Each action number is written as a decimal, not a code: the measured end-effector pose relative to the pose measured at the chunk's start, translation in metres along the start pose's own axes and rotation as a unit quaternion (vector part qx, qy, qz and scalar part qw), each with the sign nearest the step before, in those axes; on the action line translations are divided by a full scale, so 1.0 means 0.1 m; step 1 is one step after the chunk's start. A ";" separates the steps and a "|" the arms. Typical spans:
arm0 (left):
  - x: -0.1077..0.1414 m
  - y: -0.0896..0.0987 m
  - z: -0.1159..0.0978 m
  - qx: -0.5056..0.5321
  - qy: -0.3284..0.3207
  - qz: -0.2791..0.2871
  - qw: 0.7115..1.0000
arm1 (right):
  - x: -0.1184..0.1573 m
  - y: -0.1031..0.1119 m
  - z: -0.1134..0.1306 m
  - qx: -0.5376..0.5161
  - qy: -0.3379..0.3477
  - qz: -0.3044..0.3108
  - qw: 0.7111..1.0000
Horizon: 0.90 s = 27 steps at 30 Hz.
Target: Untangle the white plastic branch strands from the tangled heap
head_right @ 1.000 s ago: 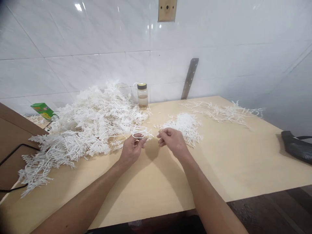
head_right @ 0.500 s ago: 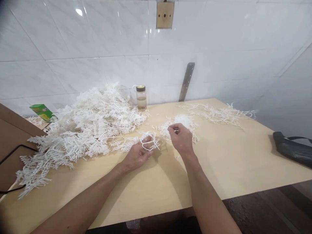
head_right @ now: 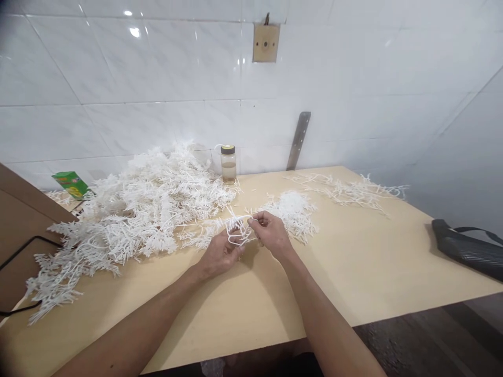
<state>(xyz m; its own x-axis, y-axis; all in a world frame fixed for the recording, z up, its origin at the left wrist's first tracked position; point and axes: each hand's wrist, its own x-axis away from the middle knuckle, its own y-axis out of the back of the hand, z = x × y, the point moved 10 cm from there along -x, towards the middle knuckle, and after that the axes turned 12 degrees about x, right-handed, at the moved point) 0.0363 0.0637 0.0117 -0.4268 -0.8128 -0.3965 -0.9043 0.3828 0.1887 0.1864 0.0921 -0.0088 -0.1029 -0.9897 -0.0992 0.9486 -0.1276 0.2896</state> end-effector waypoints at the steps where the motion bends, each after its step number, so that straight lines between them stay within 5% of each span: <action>1: -0.01 0.03 0.07 0.012 0.020 -0.011 1.000 | 0.00 0.00 0.03 -0.016 0.012 0.003 1.000; 7: -0.03 0.13 0.31 0.096 0.101 -0.057 0.989 | 0.03 -0.05 0.13 -0.070 0.056 0.026 0.996; 14: -0.06 -0.04 0.08 0.310 0.123 0.030 0.942 | 0.01 -0.09 0.07 -0.039 0.072 0.043 0.996; 23: -0.02 0.28 0.44 0.305 0.199 -0.146 0.920 | 0.13 -0.32 0.19 -0.004 0.126 0.141 0.982; 27: -0.02 0.30 0.46 0.323 0.188 -0.153 0.915 | 0.14 -0.34 0.22 0.028 0.147 0.141 0.979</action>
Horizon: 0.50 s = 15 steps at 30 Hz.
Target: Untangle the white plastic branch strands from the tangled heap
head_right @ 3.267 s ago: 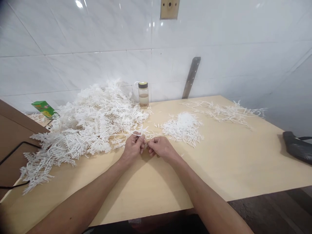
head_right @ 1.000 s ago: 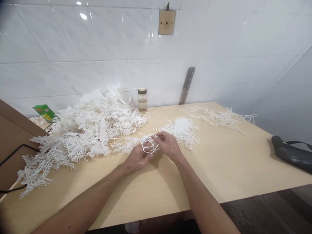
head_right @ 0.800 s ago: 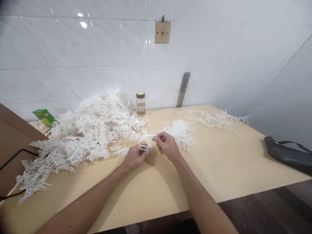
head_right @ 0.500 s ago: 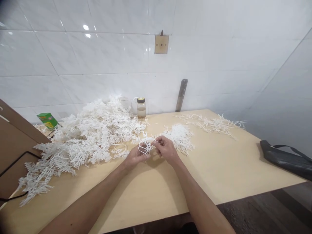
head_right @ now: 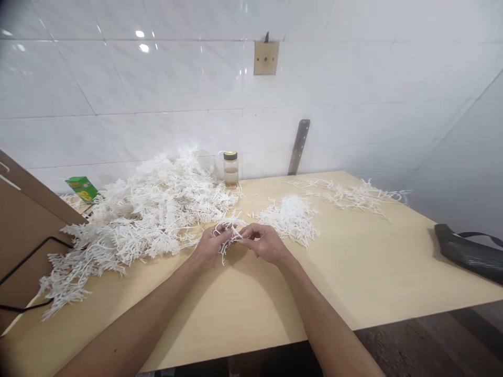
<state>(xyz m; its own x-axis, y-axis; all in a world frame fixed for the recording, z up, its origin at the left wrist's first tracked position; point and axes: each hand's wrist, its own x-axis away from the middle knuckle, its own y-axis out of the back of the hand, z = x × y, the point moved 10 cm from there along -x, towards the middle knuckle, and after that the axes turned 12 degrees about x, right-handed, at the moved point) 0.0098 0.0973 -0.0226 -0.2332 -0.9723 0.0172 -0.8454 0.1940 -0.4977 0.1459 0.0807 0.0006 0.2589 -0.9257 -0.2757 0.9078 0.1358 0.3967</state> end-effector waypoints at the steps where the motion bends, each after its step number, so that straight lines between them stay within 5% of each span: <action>1: 0.00 -0.01 0.01 0.000 0.004 0.010 1.000 | 0.00 0.01 0.00 0.015 0.009 -0.006 1.000; 10: 0.02 -0.10 0.08 0.071 0.068 0.050 0.994 | -0.02 0.02 -0.08 0.073 0.022 -0.014 0.997; 15: 0.04 -0.16 0.00 0.064 0.053 0.067 0.994 | -0.01 -0.03 -0.07 0.073 0.008 0.001 0.997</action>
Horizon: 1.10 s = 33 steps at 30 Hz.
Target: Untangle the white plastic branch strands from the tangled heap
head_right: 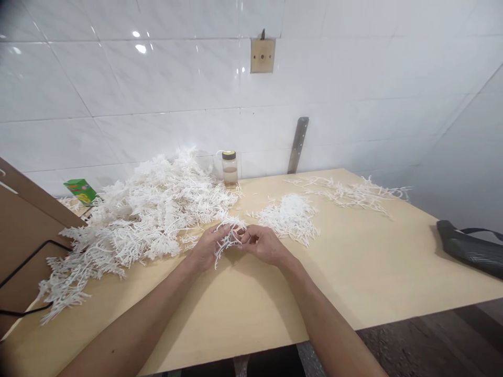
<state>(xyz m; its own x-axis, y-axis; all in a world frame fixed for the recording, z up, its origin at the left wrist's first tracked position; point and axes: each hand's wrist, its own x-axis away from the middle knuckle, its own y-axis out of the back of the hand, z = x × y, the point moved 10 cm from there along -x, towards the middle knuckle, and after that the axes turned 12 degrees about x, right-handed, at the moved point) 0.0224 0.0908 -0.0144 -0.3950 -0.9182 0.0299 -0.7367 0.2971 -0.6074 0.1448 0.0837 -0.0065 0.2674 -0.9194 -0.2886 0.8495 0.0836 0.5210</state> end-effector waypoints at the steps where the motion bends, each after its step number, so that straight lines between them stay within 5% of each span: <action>1: 0.00 0.01 -0.02 -0.012 -0.008 -0.009 1.000 | 0.01 -0.01 0.03 -0.002 -0.002 0.012 1.000; 6: 0.01 0.06 -0.05 -0.051 -0.008 -0.032 0.998 | 0.08 0.03 0.06 -0.058 -0.069 0.097 0.991; 9: 0.03 0.00 -0.08 -0.065 -0.009 -0.010 0.998 | 0.09 0.34 -0.12 -0.102 -0.150 -0.005 0.983; 12: 0.06 -0.08 -0.03 -0.078 0.010 0.021 0.997 | 0.09 0.58 -0.22 -0.121 -0.159 -0.119 0.973; 14: 0.10 -0.11 0.00 -0.086 0.029 0.027 0.996 | 0.06 0.54 -0.21 -0.129 -0.140 -0.109 0.976; 21: 0.13 -0.14 0.05 -0.090 0.055 0.032 0.994 | 0.05 0.06 -0.02 -0.141 -0.104 0.092 0.980; 33: 0.12 -0.11 0.10 -0.139 0.088 0.049 0.985 | 0.02 0.35 -0.15 -0.235 -0.113 -0.024 0.965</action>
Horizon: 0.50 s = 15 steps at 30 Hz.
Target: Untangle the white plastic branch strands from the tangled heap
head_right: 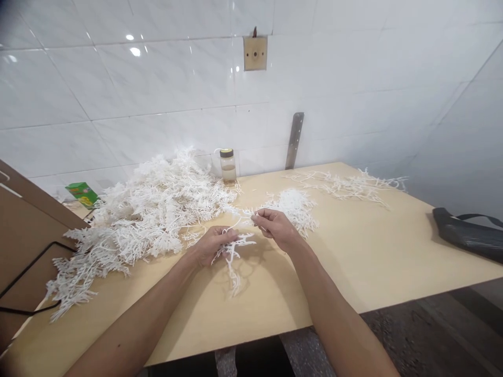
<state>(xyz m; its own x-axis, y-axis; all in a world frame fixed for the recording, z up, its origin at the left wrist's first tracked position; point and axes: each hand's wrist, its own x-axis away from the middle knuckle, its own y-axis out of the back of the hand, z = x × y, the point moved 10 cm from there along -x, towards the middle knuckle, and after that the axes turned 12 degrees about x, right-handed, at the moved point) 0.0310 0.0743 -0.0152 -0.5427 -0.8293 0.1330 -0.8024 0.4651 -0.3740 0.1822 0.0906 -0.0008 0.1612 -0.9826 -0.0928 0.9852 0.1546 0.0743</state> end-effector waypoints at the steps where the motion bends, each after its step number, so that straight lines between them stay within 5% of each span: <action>1: 0.00 0.00 0.00 0.003 0.001 0.002 1.000 | 0.00 0.01 0.00 -0.009 0.005 -0.005 1.000; 15: -0.01 -0.01 0.04 -0.084 0.027 0.073 0.993 | -0.05 0.24 -0.04 -0.051 0.021 -0.079 0.995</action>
<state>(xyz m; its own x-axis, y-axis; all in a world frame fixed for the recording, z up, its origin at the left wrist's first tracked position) 0.0335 0.0729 -0.0186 -0.6648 -0.7338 0.1399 -0.7422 0.6276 -0.2351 0.2052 0.0994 -0.0025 0.0038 -0.9905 -0.1375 0.9989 0.0102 -0.0453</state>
